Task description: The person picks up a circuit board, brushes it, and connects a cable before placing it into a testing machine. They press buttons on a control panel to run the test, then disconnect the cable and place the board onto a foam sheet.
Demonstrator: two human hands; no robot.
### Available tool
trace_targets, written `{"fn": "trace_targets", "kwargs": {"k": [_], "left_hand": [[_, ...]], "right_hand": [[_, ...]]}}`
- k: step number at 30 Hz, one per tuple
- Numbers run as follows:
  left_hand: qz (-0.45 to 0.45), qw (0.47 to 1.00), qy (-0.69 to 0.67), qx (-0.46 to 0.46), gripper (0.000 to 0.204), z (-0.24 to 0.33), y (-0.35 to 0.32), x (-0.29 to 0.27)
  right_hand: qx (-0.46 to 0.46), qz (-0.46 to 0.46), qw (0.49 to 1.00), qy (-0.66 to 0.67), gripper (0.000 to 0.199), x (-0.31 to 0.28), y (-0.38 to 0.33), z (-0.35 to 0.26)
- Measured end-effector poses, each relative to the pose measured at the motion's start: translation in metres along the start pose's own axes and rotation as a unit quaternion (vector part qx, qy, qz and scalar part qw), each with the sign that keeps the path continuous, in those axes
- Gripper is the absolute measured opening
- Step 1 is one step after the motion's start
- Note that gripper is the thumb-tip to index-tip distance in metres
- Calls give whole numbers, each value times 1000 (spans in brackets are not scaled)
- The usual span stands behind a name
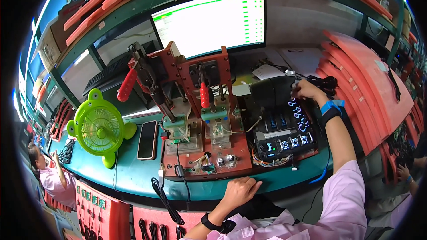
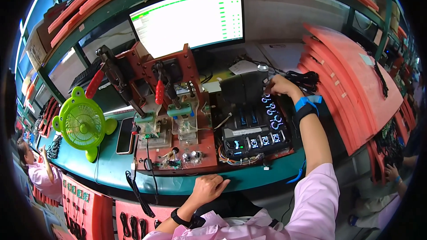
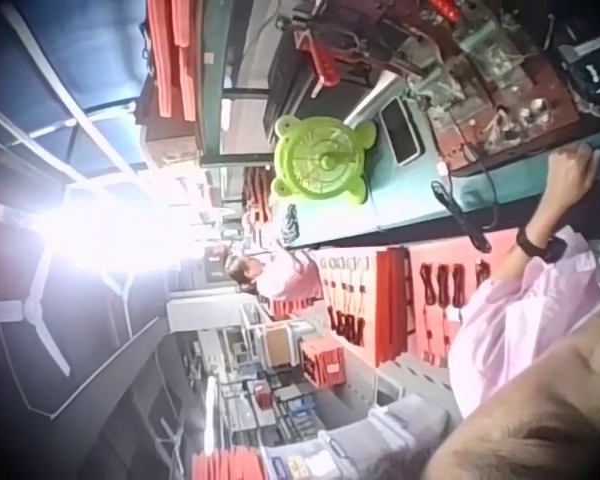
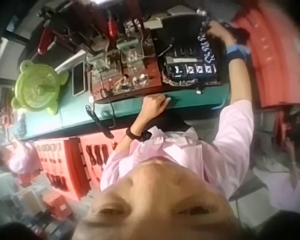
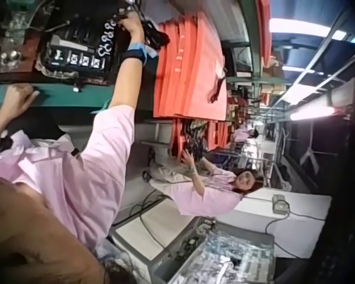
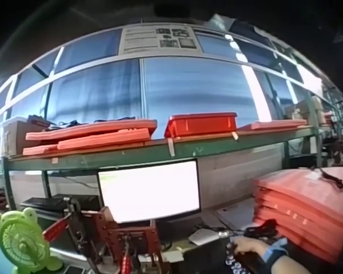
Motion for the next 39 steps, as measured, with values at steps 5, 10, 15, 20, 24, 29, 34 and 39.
{"fn": "trace_targets", "kwargs": {"k": [5, 10, 15, 20, 24, 29, 34, 39], "left_hand": [[-19, 1000, -6, -10, 28, 3, 1, 1], [-37, 999, -9, 17, 28, 5, 3, 6], [-34, 999, -13, 22, 28, 6, 4, 6], [-36, 999, -8, 20, 28, 3, 4, 6], [-32, 999, -6, 22, 28, 2, -3, 3], [-31, 999, -13, 15, 28, 3, -1, 3], [-25, 999, -7, 21, 28, 6, 1, 6], [-20, 1000, -2, 2, 28, -1, -3, 1]], "right_hand": [[-67, 125, 959, -246, 22, -30, 10, -13], [-229, 456, 838, -194, 32, -53, -11, -110], [-124, 75, 926, -349, 40, 69, 36, -161], [-17, 84, 954, -288, 52, 79, 45, -148], [11, 113, 948, -297, 57, 71, 39, -161], [3, 114, 948, -299, 63, 75, 46, -152], [3, 29, 959, -283, 69, 70, 40, -148], [-68, -93, 940, -321, 73, 74, -35, -173]]}}
Point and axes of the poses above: each hand's wrist, its own y-axis towards the middle knuckle, its own x-axis out of the palm, z = x × y, the point moved 6 cm from there along y, towards the middle knuckle, and after that the axes turned 1 degree about x, right-handed, at the moved point
